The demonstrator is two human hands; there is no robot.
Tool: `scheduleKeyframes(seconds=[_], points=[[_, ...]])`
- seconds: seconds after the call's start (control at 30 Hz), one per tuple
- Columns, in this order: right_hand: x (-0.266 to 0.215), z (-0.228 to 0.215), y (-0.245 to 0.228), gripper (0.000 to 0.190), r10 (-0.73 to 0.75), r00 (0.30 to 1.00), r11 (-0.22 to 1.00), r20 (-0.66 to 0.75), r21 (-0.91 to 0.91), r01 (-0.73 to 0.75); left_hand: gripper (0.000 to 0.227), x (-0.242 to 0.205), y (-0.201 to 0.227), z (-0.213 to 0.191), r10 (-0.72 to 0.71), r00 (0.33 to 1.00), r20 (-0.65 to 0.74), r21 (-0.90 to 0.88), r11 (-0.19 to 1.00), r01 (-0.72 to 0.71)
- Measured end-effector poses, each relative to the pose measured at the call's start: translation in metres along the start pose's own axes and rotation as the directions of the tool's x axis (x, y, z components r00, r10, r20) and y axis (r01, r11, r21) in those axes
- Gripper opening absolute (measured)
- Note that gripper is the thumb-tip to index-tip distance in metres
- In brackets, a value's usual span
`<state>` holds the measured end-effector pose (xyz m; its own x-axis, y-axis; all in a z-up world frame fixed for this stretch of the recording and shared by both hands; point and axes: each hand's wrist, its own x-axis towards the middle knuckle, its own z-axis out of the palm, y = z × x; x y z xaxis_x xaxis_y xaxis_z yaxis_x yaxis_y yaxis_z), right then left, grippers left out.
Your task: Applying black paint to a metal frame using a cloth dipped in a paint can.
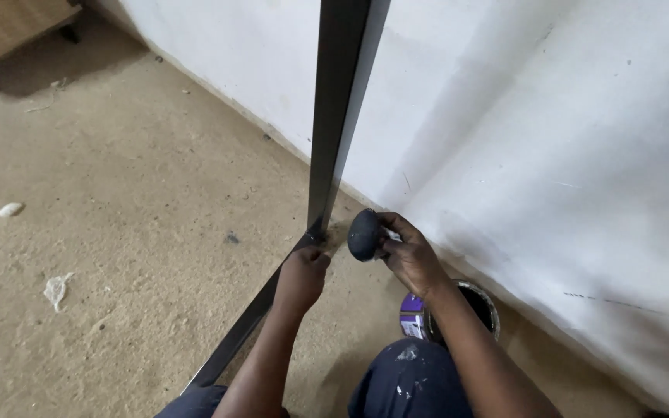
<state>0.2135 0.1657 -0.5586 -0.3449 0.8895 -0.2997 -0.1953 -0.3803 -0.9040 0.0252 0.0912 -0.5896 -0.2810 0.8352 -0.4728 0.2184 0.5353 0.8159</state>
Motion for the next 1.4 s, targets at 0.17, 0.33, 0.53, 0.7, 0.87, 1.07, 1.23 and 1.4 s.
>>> scheduleKeyframes(seconds=[0.17,0.33,0.53,0.7,0.87,1.07,1.23,1.4], points=[[-0.032,-0.045,-0.001,0.04,0.1,0.988,0.985,-0.114,0.153,-0.082,0.041,-0.006,0.024,0.022,0.057,0.99,0.132,0.004,0.998,-0.058],[-0.064,-0.145,0.022,0.027,0.12,0.954,0.992,-0.276,0.061,-0.107,0.047,-0.018,0.041,0.054,0.101,0.952,0.291,0.033,0.993,-0.115],[-0.088,-0.229,0.06,0.025,0.214,0.886,0.966,-0.412,0.226,-0.128,0.048,-0.033,0.051,0.075,0.121,0.892,0.436,0.025,0.989,-0.146],[-0.096,-0.206,0.05,0.02,0.347,0.718,0.921,-0.603,0.363,-0.141,0.044,-0.023,0.043,0.089,0.112,0.894,0.434,0.11,0.978,-0.176],[-0.1,-0.204,0.057,0.021,0.284,0.753,0.958,-0.594,0.149,-0.244,0.043,-0.022,0.035,0.09,0.083,0.892,0.444,0.147,0.976,-0.164],[-0.059,-0.293,0.181,0.043,0.313,0.724,0.765,-0.615,-0.289,-0.576,0.042,-0.019,0.028,0.091,0.08,0.905,0.417,0.174,0.971,-0.166],[-0.043,-0.273,0.19,0.034,0.402,0.706,0.716,-0.583,-0.281,-0.639,0.042,-0.013,0.022,0.096,0.07,0.914,0.4,0.184,0.971,-0.155],[-0.057,-0.251,0.149,0.022,0.548,0.596,0.809,-0.587,0.19,-0.557,0.043,-0.014,0.026,0.103,0.05,0.9,0.434,0.196,0.969,-0.148]])
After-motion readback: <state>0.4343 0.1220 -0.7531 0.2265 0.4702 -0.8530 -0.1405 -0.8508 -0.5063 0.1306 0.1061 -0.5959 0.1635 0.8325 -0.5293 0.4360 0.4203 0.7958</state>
